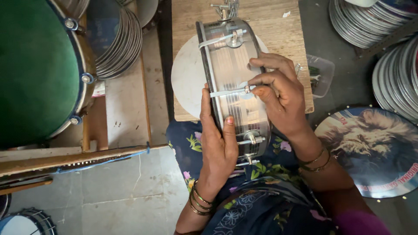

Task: The person tightens screws on a metal drum rim using their fingers and a small wrench, while holding the drum on a wooden block.

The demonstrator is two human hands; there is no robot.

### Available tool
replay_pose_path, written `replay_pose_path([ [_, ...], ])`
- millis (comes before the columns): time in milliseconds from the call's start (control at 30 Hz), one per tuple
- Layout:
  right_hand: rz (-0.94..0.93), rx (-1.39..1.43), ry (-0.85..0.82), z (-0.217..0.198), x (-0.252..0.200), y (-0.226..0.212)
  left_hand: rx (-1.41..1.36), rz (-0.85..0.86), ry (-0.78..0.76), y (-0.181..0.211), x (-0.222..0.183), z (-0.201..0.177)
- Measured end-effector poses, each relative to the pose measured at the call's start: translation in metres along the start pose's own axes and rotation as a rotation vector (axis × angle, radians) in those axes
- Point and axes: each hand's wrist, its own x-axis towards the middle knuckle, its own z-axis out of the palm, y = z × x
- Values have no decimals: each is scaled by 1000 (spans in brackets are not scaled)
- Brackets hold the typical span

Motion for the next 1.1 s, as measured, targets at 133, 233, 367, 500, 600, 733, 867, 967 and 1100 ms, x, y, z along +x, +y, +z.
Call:
replay_pose_path([
  [133,-16,96,-18,-2,2,-12,28,13,4,0,-1,-2],
  [233,-29,41,-4,2,2,-11,13,-10,7,0,-3,-3],
  [367,-75,-71,14,5,5,-3,-28,-41,5,2,-1,-3],
  [500,-83,-81,-2,3,5,-1,-17,-32,13,0,1,-2],
  [600,-58,-62,-10,5,11,-7,80,54,47,-3,-1,-3],
  [733,67,202,-12,5,14,-24,55,60,82,-7,-3,1],
  [867,-65,111,-4,7,14,-18,31,86,77,-9,-4,2],
  [967,-118,-61,-20,1,13,-6,29,97,82,-8,-2,2],
  [1100,-138,-137,-21,-2,15,0,58,96,99,-8,3,5],
])
